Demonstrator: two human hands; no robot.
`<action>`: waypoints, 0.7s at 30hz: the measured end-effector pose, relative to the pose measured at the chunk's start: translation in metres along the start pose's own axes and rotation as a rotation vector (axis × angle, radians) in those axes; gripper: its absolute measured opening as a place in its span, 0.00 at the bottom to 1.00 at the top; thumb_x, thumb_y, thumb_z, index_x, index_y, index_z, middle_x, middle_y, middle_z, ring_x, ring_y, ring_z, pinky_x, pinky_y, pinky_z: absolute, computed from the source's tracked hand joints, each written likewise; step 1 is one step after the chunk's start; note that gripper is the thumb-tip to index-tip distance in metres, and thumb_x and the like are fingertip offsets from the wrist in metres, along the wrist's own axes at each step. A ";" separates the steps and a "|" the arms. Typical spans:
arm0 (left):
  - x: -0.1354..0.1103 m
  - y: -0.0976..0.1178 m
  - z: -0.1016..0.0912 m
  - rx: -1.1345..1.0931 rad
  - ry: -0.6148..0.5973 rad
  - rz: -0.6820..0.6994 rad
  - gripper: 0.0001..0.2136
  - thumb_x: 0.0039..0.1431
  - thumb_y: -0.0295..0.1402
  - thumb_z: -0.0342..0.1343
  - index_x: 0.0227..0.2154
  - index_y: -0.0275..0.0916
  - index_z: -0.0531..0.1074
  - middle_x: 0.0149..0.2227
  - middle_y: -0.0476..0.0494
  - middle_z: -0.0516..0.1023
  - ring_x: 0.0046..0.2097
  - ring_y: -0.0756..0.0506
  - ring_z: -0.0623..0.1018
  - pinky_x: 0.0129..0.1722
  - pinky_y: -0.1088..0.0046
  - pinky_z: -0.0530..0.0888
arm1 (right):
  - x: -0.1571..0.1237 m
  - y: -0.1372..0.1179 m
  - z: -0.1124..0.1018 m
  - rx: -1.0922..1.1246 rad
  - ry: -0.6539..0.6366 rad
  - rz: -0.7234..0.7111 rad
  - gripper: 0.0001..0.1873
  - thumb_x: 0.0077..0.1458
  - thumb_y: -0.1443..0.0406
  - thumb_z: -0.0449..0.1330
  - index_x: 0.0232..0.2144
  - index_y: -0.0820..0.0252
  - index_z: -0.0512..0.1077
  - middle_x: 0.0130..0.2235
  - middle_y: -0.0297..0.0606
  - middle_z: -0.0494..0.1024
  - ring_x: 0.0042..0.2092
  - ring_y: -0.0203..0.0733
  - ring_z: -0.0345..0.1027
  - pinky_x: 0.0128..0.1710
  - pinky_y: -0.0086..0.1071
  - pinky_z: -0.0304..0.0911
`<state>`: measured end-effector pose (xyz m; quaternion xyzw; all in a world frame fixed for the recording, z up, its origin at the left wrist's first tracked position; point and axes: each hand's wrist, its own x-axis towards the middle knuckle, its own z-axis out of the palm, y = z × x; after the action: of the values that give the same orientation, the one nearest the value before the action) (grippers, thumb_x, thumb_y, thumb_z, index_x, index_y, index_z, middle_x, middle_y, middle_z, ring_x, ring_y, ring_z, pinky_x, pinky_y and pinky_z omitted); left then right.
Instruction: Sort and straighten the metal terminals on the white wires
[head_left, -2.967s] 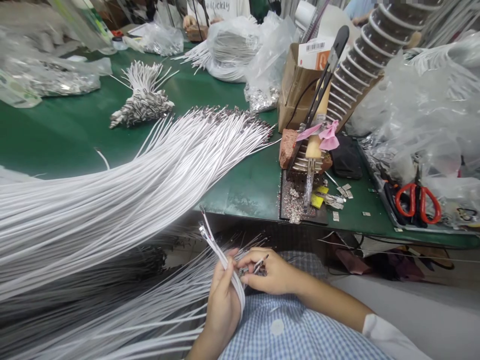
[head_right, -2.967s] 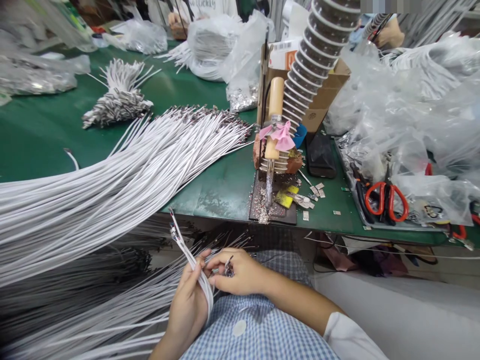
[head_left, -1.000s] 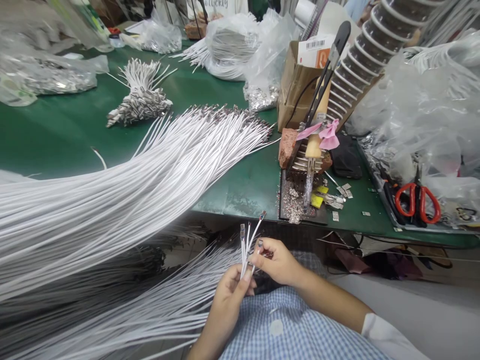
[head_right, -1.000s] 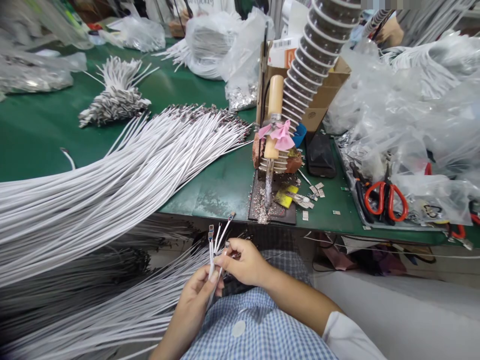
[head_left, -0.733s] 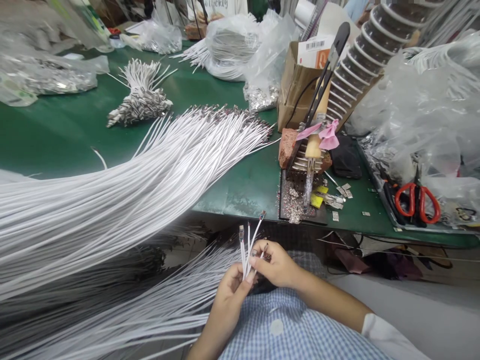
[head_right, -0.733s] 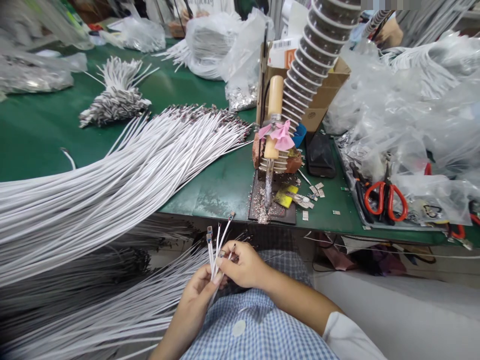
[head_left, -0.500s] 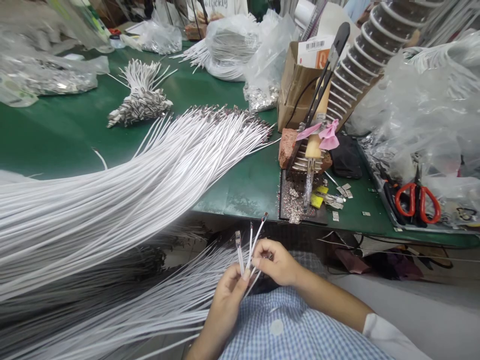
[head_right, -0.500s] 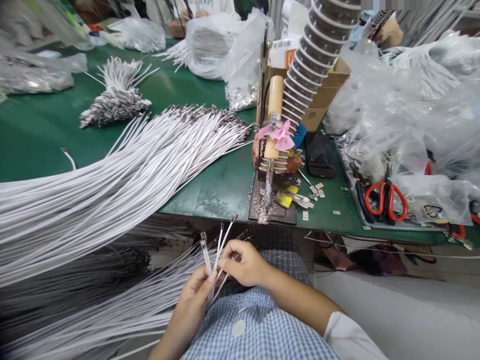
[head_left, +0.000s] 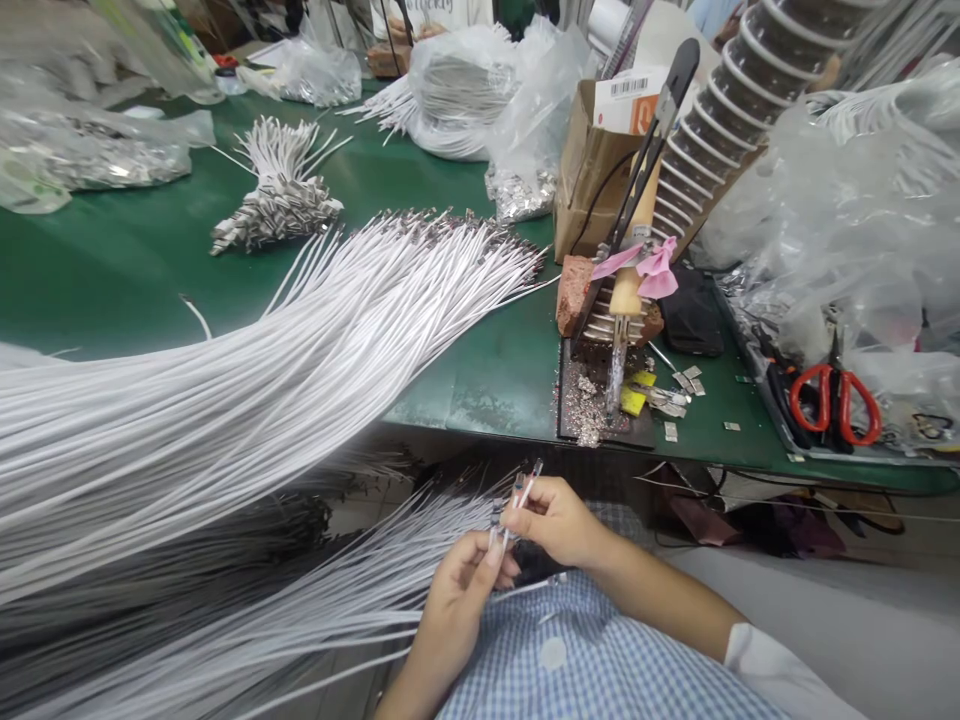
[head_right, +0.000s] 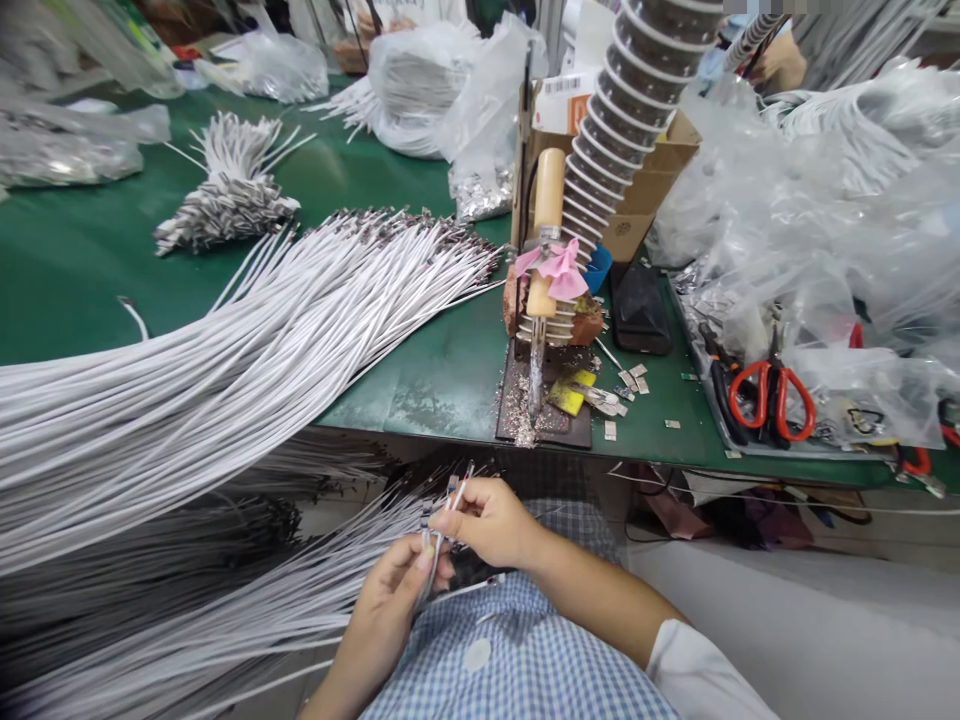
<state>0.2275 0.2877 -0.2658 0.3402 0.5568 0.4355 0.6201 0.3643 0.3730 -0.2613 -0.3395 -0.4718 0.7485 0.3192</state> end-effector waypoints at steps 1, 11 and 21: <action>0.000 0.000 0.000 -0.008 0.006 0.013 0.08 0.58 0.37 0.52 0.30 0.40 0.71 0.26 0.48 0.73 0.28 0.49 0.71 0.30 0.75 0.67 | -0.001 0.000 0.001 0.007 -0.010 0.004 0.21 0.44 0.51 0.63 0.21 0.64 0.66 0.21 0.32 0.69 0.22 0.31 0.61 0.23 0.26 0.57; 0.002 -0.004 0.002 -0.045 0.052 -0.008 0.08 0.57 0.38 0.53 0.31 0.39 0.71 0.28 0.48 0.75 0.30 0.49 0.71 0.31 0.75 0.68 | -0.002 0.000 0.003 0.022 -0.032 0.018 0.23 0.40 0.51 0.65 0.19 0.62 0.61 0.18 0.28 0.62 0.20 0.30 0.56 0.20 0.24 0.54; 0.005 -0.005 0.001 0.017 0.115 0.049 0.10 0.57 0.39 0.52 0.31 0.39 0.74 0.28 0.47 0.73 0.31 0.47 0.71 0.32 0.74 0.66 | -0.003 -0.002 0.004 -0.083 -0.021 -0.052 0.23 0.44 0.51 0.63 0.17 0.61 0.58 0.18 0.28 0.61 0.21 0.29 0.52 0.21 0.25 0.51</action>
<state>0.2289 0.2906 -0.2726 0.3336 0.5867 0.4644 0.5734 0.3627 0.3689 -0.2576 -0.3322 -0.5145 0.7232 0.3192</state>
